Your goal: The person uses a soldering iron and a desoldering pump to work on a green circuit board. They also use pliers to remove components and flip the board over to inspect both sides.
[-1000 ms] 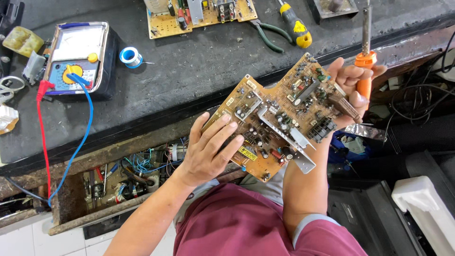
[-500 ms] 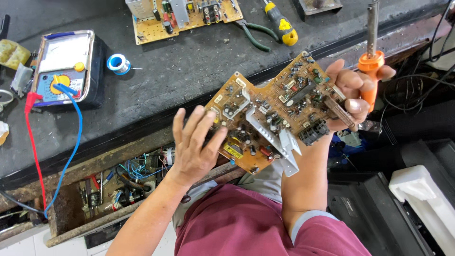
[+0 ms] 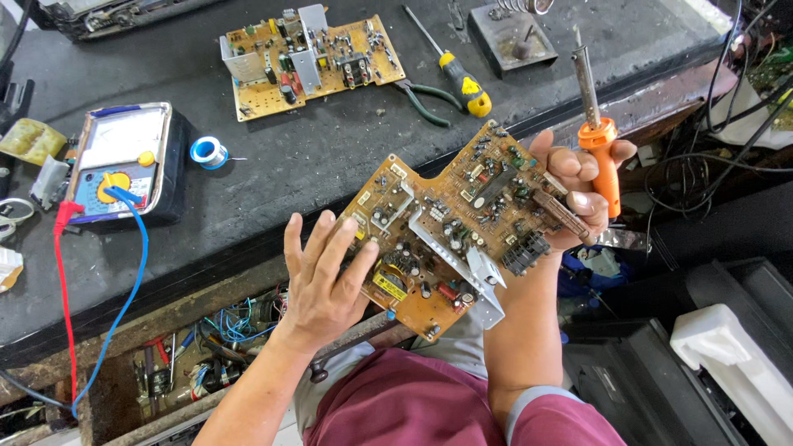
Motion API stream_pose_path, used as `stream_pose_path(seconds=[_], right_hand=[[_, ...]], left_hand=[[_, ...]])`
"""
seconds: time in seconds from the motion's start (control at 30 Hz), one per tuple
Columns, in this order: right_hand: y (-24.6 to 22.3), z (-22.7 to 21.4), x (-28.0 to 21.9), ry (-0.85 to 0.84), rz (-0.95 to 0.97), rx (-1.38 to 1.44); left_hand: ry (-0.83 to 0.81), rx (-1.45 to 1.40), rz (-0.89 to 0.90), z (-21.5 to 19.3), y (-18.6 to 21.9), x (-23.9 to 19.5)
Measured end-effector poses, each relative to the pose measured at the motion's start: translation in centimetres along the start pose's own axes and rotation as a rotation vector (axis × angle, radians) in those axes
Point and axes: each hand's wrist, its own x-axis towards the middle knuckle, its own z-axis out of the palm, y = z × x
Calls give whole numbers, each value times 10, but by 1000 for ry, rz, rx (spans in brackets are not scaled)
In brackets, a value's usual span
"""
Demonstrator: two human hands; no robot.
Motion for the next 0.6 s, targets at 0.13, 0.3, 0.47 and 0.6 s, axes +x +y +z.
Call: stream_pose_path(seconds=[0.13,0.3,0.47,0.6], right_hand=[[12,51,18,21,71,-314],[22,81,24,-14,165,-219],[13,53,23,23,201,-158],[13,44,39,23,291,-336]], left_hand=[[132,-32,84,2,0,3],[207,-65,93,5,-2,1],[261,-166,143,-10,-4,23],[317,-479,6,-20,-7,39]])
